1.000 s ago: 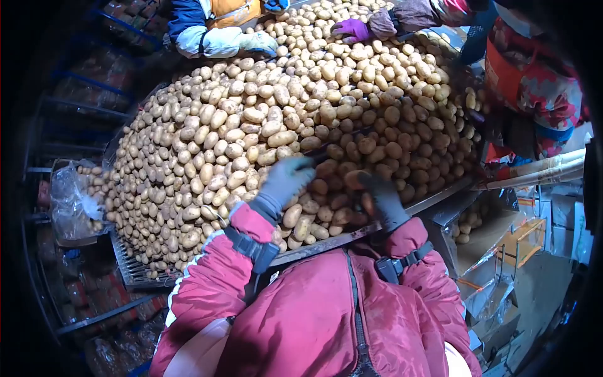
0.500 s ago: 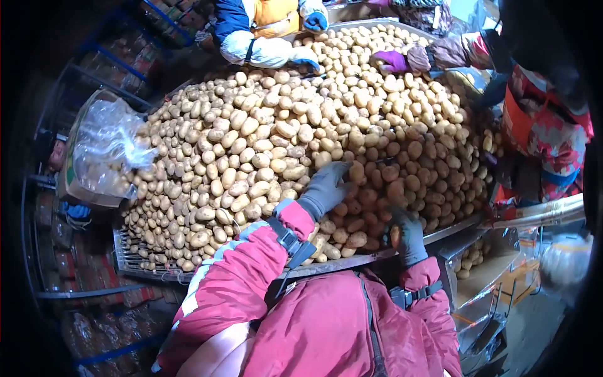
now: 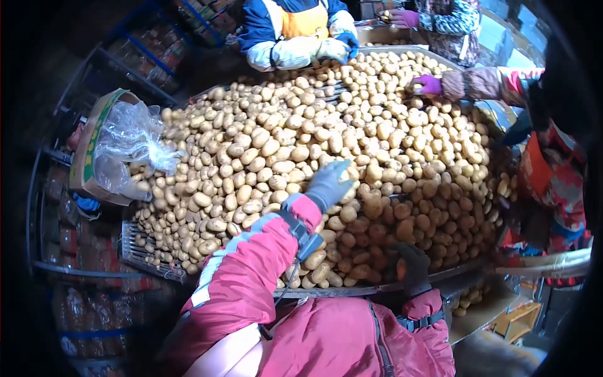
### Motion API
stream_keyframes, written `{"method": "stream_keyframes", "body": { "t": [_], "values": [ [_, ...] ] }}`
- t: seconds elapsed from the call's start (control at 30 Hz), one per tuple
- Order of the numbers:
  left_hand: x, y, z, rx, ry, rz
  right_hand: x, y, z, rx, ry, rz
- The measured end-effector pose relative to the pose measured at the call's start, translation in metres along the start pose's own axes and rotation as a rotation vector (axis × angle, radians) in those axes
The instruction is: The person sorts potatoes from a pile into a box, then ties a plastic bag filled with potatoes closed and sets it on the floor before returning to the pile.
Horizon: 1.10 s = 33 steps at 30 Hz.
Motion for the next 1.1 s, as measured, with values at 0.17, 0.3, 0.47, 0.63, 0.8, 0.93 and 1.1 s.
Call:
{"method": "stream_keyframes", "body": {
  "t": [0.17, 0.3, 0.47, 0.63, 0.8, 0.93, 1.1],
  "values": [
    [0.002, 0.065, 0.073, 0.186, -0.316, 0.038, 0.021, 0.054, 0.023, -0.275, 0.048, 0.351],
    [0.000, 0.136, 0.148, 0.361, -0.484, 0.367, 0.022, 0.023, 0.010, -0.018, 0.124, -0.019],
    [0.023, 0.145, 0.103, -0.042, -0.259, 0.432, 0.035, -0.013, -0.002, 0.326, 0.223, -0.269],
    [0.019, 0.024, 0.062, 0.083, -0.006, 0.429, 0.059, 0.015, -0.013, 0.434, 0.297, -0.274],
    [0.013, 0.026, 0.046, -0.214, -0.041, 0.275, 0.068, 0.004, -0.021, 0.494, 0.355, -0.284],
    [0.035, 0.052, 0.115, -0.067, -0.221, 0.356, 0.067, 0.003, -0.020, 0.058, 0.353, -0.018],
    [0.083, 0.139, 0.118, 0.132, -0.448, 0.300, 0.065, -0.025, -0.029, 0.567, 0.258, -0.387]
  ]
}}
Point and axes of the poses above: each hand's wrist, its own x-axis towards the middle knuckle, its own z-axis out of the back of the hand, y = z × x, the point moved 3 cm from there along x, towards the middle knuckle, and after that the axes turned 2 degrees about y, right-handed, at the moved point
